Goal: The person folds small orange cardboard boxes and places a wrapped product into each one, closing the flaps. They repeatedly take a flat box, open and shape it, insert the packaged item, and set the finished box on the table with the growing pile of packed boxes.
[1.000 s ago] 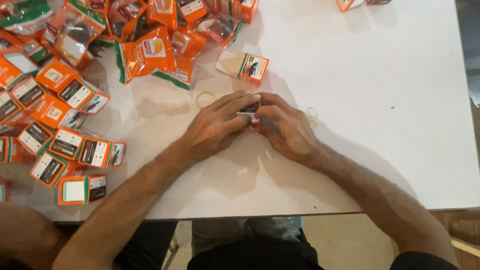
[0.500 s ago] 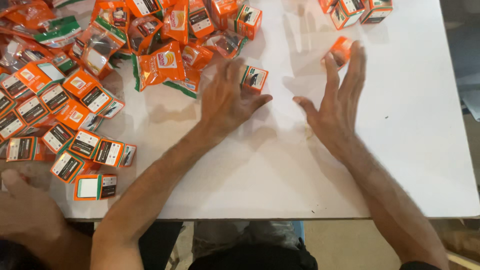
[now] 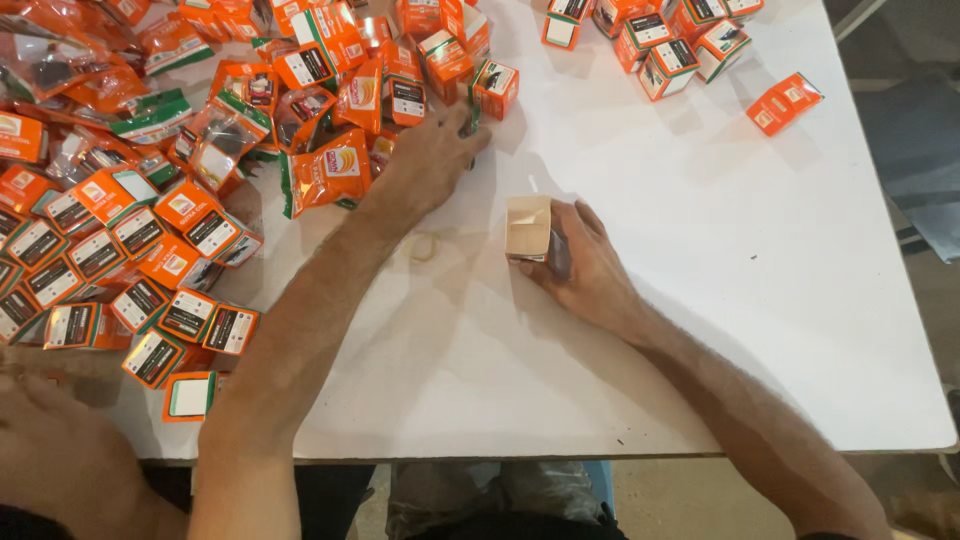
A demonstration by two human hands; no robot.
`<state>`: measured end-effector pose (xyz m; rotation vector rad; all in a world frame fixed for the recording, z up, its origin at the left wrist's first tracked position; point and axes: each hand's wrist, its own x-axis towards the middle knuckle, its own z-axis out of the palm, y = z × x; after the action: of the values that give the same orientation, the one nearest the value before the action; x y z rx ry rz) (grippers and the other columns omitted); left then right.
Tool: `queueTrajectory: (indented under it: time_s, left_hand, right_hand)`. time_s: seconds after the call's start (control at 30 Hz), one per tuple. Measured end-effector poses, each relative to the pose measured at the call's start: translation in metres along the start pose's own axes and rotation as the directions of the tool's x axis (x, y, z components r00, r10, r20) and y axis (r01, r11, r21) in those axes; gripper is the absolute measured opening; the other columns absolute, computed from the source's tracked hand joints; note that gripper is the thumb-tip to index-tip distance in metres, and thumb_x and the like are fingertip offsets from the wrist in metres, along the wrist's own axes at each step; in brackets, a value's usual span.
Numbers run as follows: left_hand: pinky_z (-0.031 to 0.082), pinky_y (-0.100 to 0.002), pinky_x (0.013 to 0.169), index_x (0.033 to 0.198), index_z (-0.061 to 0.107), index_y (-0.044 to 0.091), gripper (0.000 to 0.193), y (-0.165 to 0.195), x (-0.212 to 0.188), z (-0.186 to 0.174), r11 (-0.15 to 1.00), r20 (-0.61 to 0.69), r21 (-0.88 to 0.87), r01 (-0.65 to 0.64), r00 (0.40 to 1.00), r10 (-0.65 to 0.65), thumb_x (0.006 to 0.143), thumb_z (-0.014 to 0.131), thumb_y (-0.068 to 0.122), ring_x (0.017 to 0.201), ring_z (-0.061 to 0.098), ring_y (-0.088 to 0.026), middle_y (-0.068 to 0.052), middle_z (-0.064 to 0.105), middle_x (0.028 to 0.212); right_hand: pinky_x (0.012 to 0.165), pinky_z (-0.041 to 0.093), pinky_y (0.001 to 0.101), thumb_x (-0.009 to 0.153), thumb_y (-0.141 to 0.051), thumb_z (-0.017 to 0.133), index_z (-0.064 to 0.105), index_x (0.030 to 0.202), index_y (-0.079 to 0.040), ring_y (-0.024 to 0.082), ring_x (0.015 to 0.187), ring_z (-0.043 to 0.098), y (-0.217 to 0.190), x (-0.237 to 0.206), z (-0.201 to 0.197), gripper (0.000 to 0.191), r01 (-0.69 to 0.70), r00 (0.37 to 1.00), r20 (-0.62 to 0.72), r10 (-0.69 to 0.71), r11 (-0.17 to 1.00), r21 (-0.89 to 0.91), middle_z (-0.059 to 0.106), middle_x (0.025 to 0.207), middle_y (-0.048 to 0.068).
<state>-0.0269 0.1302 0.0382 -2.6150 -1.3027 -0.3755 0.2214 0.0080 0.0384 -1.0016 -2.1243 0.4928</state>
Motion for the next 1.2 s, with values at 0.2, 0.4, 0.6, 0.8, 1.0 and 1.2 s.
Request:
queueTrajectory:
  time_s: [0.2, 0.4, 0.6, 0.8, 1.0, 1.2]
  left_hand:
    - [0.057, -0.044, 0.078, 0.13, 0.064, 0.011, 0.045, 0.028, -0.011, -0.033, 0.911, -0.26, -0.408, -0.057, 0.964, -0.056, 0.09, 0.072, -0.005, 0.104, 0.069, -0.034, -0.015, 0.063, 0.115]
    - [0.065, -0.044, 0.09, 0.126, 0.06, 0.004, 0.045, 0.097, -0.076, -0.064, 0.797, -0.698, -0.333, -0.504, 0.7, 0.151, 0.088, 0.081, -0.003, 0.115, 0.068, -0.038, -0.022, 0.062, 0.126]
    - [0.027, -0.076, 0.115, 0.128, 0.059, 0.002, 0.065, 0.101, -0.084, -0.038, 0.905, -0.386, -0.3, -0.302, 0.906, 0.175, 0.086, 0.086, 0.044, 0.143, 0.044, -0.049, -0.02, 0.061, 0.123]
    - [0.008, -0.074, 0.118, 0.139, 0.06, 0.012, 0.057, 0.093, -0.087, -0.05, 0.866, -0.255, -0.477, -0.15, 0.967, 0.027, 0.091, 0.076, 0.038, 0.151, 0.004, -0.058, -0.036, 0.008, 0.162]
    - [0.022, -0.061, 0.128, 0.119, 0.07, 0.014, 0.024, 0.104, -0.057, -0.038, 0.86, -0.268, -0.508, -0.035, 0.956, -0.12, 0.098, 0.075, 0.021, 0.16, 0.018, -0.048, -0.022, 0.012, 0.173]
    - [0.058, -0.036, 0.073, 0.111, 0.065, 0.004, 0.029, 0.112, -0.043, -0.034, 0.175, 0.287, -0.897, 0.407, 0.835, -0.47, 0.085, 0.074, 0.013, 0.084, 0.072, -0.023, -0.015, 0.074, 0.096]
  right_hand:
    - [0.097, 0.05, 0.0409, 0.076, -0.011, 0.086, 0.065, 0.121, -0.004, 0.032, 0.112, 0.064, -0.005, 0.004, -0.01, 0.05, -0.164, 0.986, 0.062, 0.155, 0.965, 0.205, 0.068, 0.118, 0.012]
    - [0.091, 0.051, 0.0429, 0.071, -0.008, 0.089, 0.071, 0.109, -0.008, 0.031, 0.099, 0.064, -0.012, -0.003, -0.004, 0.042, -0.195, 0.98, 0.081, 0.183, 0.961, 0.197, 0.071, 0.1, 0.008]
    - [0.094, 0.051, 0.0429, 0.069, -0.006, 0.085, 0.069, 0.111, -0.008, 0.031, 0.104, 0.064, -0.013, 0.003, -0.001, 0.045, -0.169, 0.985, 0.036, 0.166, 0.977, 0.129, 0.068, 0.102, 0.009]
    - [0.093, 0.049, 0.0453, 0.069, -0.007, 0.087, 0.068, 0.116, -0.005, 0.033, 0.102, 0.062, -0.024, 0.006, -0.007, 0.051, -0.16, 0.987, 0.05, 0.155, 0.98, 0.122, 0.067, 0.102, 0.011]
    - [0.091, 0.051, 0.0426, 0.072, -0.014, 0.09, 0.067, 0.106, -0.005, 0.031, 0.102, 0.063, -0.027, 0.012, -0.013, 0.042, -0.171, 0.984, 0.064, 0.166, 0.98, 0.099, 0.067, 0.101, 0.009]
    - [0.092, 0.055, 0.0373, 0.073, -0.018, 0.088, 0.045, 0.141, -0.01, 0.028, 0.107, 0.07, -0.027, 0.006, -0.01, 0.08, -0.389, 0.921, 0.077, 0.382, 0.89, 0.236, 0.07, 0.108, 0.005]
